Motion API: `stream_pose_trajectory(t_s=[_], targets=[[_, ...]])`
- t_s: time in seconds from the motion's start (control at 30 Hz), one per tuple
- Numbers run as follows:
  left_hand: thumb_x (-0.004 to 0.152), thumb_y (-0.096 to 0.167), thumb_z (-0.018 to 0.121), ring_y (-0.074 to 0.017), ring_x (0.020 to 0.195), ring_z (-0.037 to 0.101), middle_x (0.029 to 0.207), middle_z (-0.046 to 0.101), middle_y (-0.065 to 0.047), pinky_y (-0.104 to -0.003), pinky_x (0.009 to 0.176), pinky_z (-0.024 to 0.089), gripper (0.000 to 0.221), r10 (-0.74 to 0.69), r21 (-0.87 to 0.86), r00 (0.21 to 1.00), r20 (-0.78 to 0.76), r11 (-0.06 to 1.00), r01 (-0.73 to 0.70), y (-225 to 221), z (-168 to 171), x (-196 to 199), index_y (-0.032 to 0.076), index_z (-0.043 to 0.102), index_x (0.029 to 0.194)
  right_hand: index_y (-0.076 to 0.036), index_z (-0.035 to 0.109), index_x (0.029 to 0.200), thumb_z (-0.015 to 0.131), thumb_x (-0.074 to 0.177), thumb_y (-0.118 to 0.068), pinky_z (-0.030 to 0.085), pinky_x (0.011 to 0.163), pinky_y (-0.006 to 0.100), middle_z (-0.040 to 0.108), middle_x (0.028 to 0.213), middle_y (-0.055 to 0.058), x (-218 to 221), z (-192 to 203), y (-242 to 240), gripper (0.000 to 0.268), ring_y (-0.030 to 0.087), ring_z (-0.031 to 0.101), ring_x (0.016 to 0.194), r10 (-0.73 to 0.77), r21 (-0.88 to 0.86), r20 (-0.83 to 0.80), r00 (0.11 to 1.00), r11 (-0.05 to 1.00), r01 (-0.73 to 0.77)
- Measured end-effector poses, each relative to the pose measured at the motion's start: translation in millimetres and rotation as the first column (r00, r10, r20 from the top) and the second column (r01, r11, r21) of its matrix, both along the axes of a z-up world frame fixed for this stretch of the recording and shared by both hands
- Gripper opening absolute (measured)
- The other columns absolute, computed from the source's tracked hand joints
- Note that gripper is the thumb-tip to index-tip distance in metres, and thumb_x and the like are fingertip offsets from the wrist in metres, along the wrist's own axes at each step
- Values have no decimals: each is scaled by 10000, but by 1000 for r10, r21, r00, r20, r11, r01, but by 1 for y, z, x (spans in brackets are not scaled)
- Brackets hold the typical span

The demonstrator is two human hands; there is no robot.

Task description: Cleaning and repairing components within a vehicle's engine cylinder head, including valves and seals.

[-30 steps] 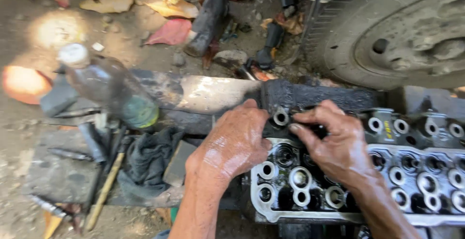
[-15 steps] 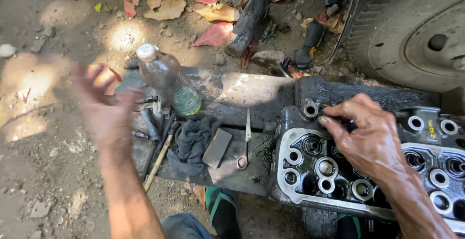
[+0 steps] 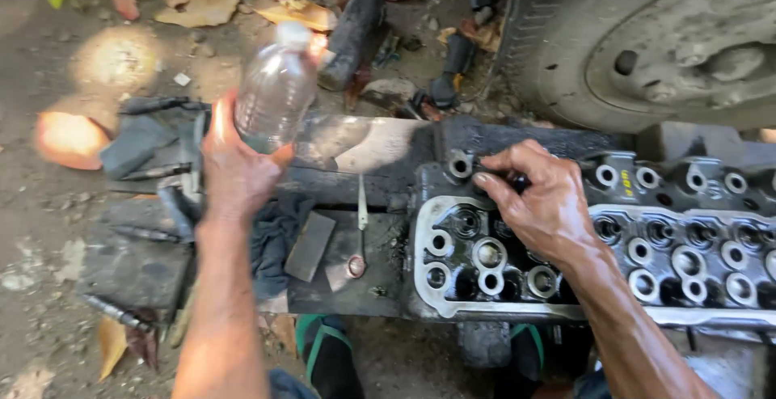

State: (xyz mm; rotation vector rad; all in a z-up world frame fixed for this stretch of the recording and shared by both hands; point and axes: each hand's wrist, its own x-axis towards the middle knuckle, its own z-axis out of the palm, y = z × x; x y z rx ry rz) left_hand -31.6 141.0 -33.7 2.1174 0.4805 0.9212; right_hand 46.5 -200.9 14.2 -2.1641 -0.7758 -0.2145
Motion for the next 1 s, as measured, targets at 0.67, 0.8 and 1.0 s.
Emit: stream_pose_trajectory(t_s=[0.67,0.8,1.0], targets=[[722,136,671,-329,904,672,964,703,-129,-552,912,379,308,124,599,758,-641,698,392,-99,123,-40,201,712,1020,8,757,994,831,807,-15,528,619,277,767,916,86,5,15,1,203,152,643,669,24,-62,72,997,998,-19],[740,167,654,-327,887,641,963,691,-135,-526,903,360,370,145,644,767,-625,651,402,-105,118,-36,208,708,1104,-20,740,992,814,837,-87,614,716,330,777,970,110,6,6,1,184,196,729,775,49,-83,61,997,996,-44],[701,166,695,-326,934,651,1017,701,-133,-541,959,347,386,133,651,779,-612,645,401,-107,121,-32,227,730,1080,7,751,991,816,803,-9,512,645,278,754,895,66,3,8,0,200,148,620,673,-5,-59,-1,1000,998,5]])
